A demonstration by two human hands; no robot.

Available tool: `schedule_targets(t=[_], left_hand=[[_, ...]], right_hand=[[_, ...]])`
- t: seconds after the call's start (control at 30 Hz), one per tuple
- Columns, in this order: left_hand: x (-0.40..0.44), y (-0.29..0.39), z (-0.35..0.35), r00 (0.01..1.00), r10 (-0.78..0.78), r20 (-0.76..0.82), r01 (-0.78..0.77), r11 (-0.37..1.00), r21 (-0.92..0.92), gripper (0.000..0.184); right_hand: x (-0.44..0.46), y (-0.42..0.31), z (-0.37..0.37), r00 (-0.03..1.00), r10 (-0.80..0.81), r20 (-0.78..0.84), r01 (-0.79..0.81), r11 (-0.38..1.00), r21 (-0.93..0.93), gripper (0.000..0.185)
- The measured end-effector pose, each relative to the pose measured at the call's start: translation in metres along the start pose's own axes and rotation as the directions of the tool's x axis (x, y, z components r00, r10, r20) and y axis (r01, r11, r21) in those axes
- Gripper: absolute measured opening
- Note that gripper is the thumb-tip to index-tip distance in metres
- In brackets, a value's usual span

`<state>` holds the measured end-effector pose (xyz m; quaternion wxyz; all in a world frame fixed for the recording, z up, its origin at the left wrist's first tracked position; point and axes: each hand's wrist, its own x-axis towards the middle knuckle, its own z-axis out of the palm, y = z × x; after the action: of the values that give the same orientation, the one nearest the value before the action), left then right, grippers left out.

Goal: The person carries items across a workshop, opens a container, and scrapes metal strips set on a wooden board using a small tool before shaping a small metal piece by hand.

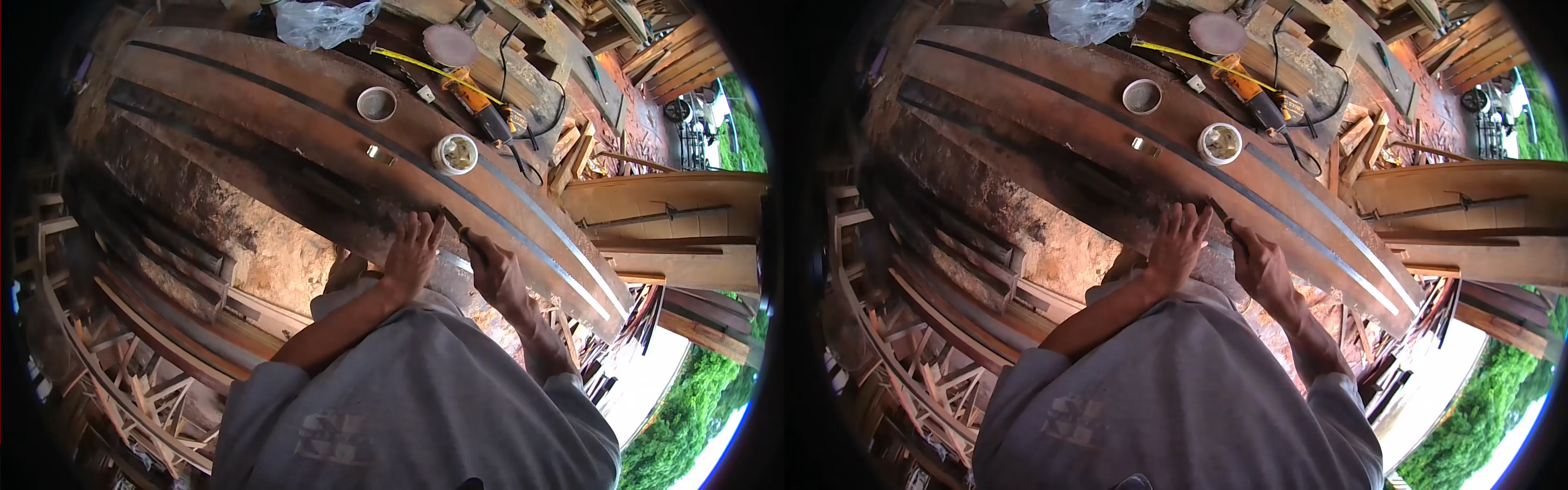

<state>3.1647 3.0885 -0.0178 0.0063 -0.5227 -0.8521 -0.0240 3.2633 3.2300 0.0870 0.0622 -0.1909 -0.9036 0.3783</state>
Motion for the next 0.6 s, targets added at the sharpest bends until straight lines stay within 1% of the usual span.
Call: schedule_targets(t=[0.07, 0.17, 0.23, 0.3, 0.33, 0.37, 0.47, 0.53, 0.6], left_hand=[[0.0012, -0.0004, 0.0, 1.0, -0.007, -0.006, 0.007, 1.0, -0.014, 0.075], [0.0, 0.0012, -0.0005, 1.0, -0.003, -0.004, 0.003, 1.0, -0.025, 0.074], [0.0005, -0.0006, 0.001, 1.0, -0.007, -0.01, 0.007, 1.0, -0.015, 0.074], [0.0009, -0.0001, 0.0049, 0.999, 0.004, -0.035, -0.005, 1.0, -0.017, 0.062], [0.0013, 0.0004, 0.0042, 0.999, 0.008, -0.038, -0.008, 1.0, -0.013, 0.062], [0.0008, 0.0005, 0.0033, 0.999, 0.007, -0.039, -0.008, 1.0, -0.005, 0.062], [-0.0002, -0.0005, 0.0017, 0.999, 0.009, -0.042, -0.009, 1.0, -0.001, 0.061], [0.0028, 0.0003, 0.0005, 0.999, 0.008, -0.046, -0.009, 1.0, -0.011, 0.061], [0.0015, 0.0042, -0.0016, 0.999, -0.037, -0.023, 0.037, 0.999, 0.005, 0.07]], right_hand=[[0.0036, -0.0003, -0.002, 1.0, 0.009, 0.024, -0.009, 1.0, -0.017, 0.026], [0.0016, -0.0019, -0.0004, 1.0, -0.01, -0.009, 0.01, 1.0, -0.007, 0.027], [-0.0025, 0.0011, -0.001, 0.999, 0.008, 0.033, -0.007, 0.999, -0.035, 0.028], [0.0035, -0.0018, 0.0024, 0.999, -0.039, 0.012, 0.04, 0.998, -0.057, 0.028], [0.0041, -0.0027, 0.0038, 0.997, -0.076, -0.01, 0.075, 0.994, -0.079, 0.028], [0.0015, -0.0008, 0.0038, 0.997, -0.074, -0.017, 0.073, 0.994, -0.076, 0.028], [-0.0005, 0.0032, 0.0028, 0.995, -0.104, 0.007, 0.105, 0.987, -0.124, 0.029], [-0.0001, 0.0013, 0.002, 0.999, -0.042, 0.025, 0.044, 0.992, -0.12, 0.028], [-0.0004, 0.0022, 0.0029, 0.998, -0.059, 0.009, 0.059, 0.992, -0.112, 0.028]])
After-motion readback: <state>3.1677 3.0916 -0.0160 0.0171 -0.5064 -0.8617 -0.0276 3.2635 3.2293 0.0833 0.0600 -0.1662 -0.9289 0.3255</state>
